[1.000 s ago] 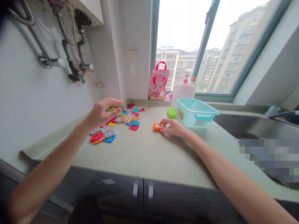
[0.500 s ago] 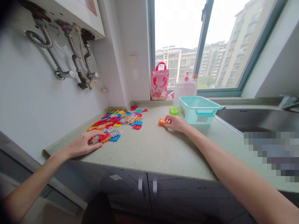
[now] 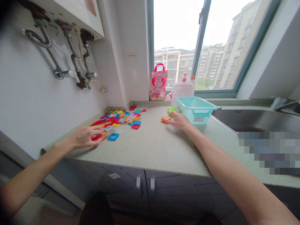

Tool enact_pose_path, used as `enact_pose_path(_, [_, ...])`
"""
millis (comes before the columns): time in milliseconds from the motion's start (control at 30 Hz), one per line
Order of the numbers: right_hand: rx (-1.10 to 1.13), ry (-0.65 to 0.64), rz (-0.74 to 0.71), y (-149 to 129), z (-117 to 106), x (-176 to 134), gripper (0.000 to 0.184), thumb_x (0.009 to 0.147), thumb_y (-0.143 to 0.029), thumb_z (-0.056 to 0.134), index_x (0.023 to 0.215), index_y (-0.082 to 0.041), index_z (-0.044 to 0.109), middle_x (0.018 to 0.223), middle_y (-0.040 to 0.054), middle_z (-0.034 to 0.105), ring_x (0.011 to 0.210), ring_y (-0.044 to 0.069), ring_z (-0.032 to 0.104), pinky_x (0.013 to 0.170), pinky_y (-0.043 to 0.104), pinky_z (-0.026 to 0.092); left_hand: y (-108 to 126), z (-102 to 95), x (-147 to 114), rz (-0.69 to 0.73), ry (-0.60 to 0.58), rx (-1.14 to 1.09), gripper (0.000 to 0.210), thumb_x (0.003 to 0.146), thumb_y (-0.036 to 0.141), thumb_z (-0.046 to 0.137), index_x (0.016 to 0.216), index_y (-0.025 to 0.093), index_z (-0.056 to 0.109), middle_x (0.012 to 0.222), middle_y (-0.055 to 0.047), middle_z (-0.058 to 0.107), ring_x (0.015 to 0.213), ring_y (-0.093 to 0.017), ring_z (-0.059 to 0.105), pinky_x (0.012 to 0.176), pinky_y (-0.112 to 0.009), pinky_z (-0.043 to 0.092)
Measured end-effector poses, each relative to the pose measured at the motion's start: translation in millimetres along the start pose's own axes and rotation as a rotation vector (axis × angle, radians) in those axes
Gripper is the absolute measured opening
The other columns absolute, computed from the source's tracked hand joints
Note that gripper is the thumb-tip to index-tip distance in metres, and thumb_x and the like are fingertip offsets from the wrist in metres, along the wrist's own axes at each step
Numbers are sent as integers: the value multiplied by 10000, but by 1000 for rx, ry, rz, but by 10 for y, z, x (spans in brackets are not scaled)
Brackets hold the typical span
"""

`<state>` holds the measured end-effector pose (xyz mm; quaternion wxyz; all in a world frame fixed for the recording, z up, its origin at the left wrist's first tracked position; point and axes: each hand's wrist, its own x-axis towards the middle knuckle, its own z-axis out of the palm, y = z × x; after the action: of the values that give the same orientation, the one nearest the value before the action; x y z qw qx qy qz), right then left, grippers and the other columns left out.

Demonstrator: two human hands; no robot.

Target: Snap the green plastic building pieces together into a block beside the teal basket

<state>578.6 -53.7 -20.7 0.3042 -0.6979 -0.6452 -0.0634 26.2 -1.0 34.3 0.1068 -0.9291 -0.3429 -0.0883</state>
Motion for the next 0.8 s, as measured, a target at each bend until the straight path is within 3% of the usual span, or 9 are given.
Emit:
enact_pose_path(167, [-46, 228, -127, -423, -156, -86, 338, 935, -428, 681, 1214, -240, 720, 1145, 92, 807, 956, 296, 771, 808, 397, 561, -20, -37, 94, 34, 111, 60, 359, 1000, 399, 473, 968, 243, 795, 1248, -47, 767, 972, -207, 720, 796, -296, 513])
enact_pose_path(233, [-5, 285, -239, -648, -179, -149, 331, 950, -351, 654, 1257, -241, 705, 1173, 89, 799, 963, 278, 770, 830, 400, 567, 32, -101, 166, -19, 195, 13, 360, 989, 405, 476, 939, 221, 781, 1142, -58, 778, 906, -201, 706, 760, -291, 482])
enact_pose_path(300, [49, 289, -366, -869, -176, -235, 344, 960, -312, 641, 1294, -241, 686, 1213, 85, 790, 968, 259, 770, 850, 395, 575, 121, -176, 285, -86, 222, -59, 353, 973, 414, 491, 856, 204, 750, 888, -44, 753, 747, -179, 649, 672, -285, 418])
enact_pose_path(400, [95, 231, -531, -1143, -134, -380, 387, 986, -304, 625, 1370, -255, 646, 1265, 75, 776, 997, 246, 768, 870, 390, 585, 314, -252, 581, -107, 121, -243, 367, 955, 450, 530, 728, 200, 675, 613, 10, 588, 573, -140, 498, 570, -283, 300])
enact_pose_path(500, [117, 157, -624, -1292, -66, -480, 513, 992, -317, 644, 1496, -286, 555, 1409, 74, 713, 1102, 251, 750, 922, 397, 588, 572, -248, 988, -14, 40, -485, 382, 953, 489, 546, 737, 191, 649, 624, 22, 562, 559, -120, 454, 539, -264, 272])
enact_pose_path(633, [150, 118, -583, -1276, 25, -485, 738, 924, -368, 762, 1591, -288, 458, 1577, 119, 577, 1247, 298, 693, 1001, 428, 574, 960, -105, 1506, 103, -75, -791, 419, 955, 556, 558, 783, 182, 637, 563, 35, 533, 484, -110, 446, 506, -245, 311])
enact_pose_path(700, [164, 101, -534, -1215, 58, -455, 668, 918, -377, 774, 1532, -279, 529, 1455, 118, 671, 1160, 283, 723, 958, 403, 578, 1118, 39, 1664, 120, -105, -927, 442, 947, 594, 568, 797, 183, 628, 506, 45, 514, 437, -113, 452, 490, -243, 336])
enact_pose_path(800, [140, 45, -485, -1144, 91, -419, 478, 914, -359, 756, 1372, -258, 660, 1150, 79, 782, 922, 230, 743, 807, 334, 560, 1256, 306, 1727, 112, -58, -1073, 445, 962, 593, 556, 803, 182, 622, 501, 33, 552, 425, -115, 494, 487, -238, 359])
